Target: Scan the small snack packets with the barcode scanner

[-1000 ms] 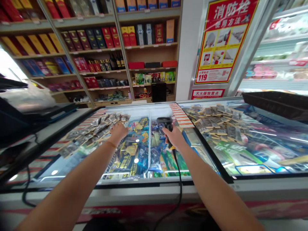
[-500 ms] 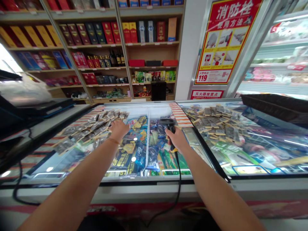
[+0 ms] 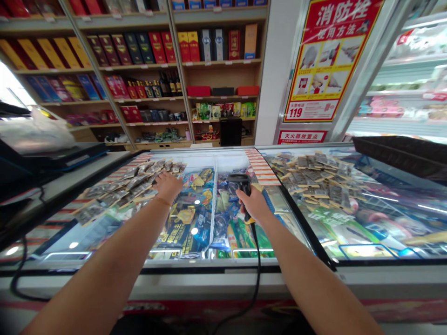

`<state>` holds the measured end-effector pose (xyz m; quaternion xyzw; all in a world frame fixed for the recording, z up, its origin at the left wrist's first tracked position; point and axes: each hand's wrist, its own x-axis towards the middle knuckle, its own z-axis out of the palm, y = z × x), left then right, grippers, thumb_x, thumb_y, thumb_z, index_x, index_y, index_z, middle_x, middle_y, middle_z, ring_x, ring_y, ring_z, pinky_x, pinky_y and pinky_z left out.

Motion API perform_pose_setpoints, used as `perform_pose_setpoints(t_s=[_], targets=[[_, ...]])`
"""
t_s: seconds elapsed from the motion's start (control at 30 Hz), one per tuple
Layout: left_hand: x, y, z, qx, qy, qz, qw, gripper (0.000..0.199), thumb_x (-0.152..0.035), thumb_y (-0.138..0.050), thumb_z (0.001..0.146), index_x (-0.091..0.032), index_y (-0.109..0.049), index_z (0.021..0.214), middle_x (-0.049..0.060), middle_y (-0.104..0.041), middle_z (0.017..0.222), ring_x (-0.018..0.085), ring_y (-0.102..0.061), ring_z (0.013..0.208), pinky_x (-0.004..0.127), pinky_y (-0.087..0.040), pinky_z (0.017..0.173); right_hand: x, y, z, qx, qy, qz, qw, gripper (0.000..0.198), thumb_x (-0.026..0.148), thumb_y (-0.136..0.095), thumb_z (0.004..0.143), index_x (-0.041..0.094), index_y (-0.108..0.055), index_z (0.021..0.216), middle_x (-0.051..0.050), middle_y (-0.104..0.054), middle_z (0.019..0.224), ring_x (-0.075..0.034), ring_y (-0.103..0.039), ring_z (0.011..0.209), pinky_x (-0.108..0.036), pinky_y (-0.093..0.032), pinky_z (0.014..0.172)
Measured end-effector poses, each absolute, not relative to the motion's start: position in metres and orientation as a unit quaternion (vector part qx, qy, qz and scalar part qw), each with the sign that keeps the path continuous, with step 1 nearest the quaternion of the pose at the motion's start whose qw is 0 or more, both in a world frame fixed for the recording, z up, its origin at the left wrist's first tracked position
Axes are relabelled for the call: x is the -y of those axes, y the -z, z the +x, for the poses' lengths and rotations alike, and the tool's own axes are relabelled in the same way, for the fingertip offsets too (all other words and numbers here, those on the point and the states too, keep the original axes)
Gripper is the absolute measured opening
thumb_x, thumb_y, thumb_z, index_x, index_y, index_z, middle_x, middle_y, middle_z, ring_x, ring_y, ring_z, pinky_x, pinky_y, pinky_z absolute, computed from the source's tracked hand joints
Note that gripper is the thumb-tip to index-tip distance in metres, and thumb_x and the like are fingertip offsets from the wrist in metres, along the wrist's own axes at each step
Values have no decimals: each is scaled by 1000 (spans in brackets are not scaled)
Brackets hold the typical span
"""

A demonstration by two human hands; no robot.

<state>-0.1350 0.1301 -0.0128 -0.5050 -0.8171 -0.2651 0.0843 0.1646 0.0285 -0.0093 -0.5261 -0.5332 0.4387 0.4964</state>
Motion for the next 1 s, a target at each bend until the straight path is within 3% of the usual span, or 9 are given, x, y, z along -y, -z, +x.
perform_pose_setpoints(t_s=[0.17,0.33,0.53,0.73,0.87,1.0], targets=[[-131,13,-143,822,252,-500,101,44,-34,-52,87,-2,-68,113,33,-50,134,47,-42,128,61,-38,98,-27,7,164,534,-445,-523,494,23,38,-63,81,20,-51,88,7,-53,57,-10,-51,34,-22,-39,36],[-130,12,-137,827,217,-511,89,54,-37,-53,88,-1,-61,126,36,-50,136,49,-43,130,68,-31,100,-27,7,162,536,-439,-533,485,21,36,-62,82,20,-51,88,7,-54,57,-10,-52,35,-22,-41,37],[-131,1,-124,814,239,-528,43,50,-30,-53,88,-5,-57,132,32,-55,133,45,-50,126,62,-35,101,-30,12,165,541,-436,-537,479,23,38,-64,81,20,-52,88,6,-56,59,-10,-53,36,-22,-40,37],[-125,11,-112,826,214,-521,-16,62,-55,-51,90,-5,-62,124,34,-49,141,47,-40,136,63,-33,105,-29,12,165,541,-441,-531,480,24,39,-65,81,20,-52,88,6,-55,59,-10,-52,35,-23,-40,37],[-122,11,-95,793,287,-536,-48,58,-47,-67,83,-7,-57,125,30,-55,135,40,-50,131,51,-40,103,-29,13,165,550,-430,-537,474,23,38,-64,81,20,-52,90,6,-55,60,-10,-52,36,-23,-40,37],[-131,16,-84,692,466,-525,-170,47,-34,-64,87,-13,-51,126,17,-70,110,27,-67,104,37,-49,90,-28,12,167,552,-432,-532,476,25,40,-64,82,20,-53,92,6,-55,61,-10,-53,37,-23,-40,37]])
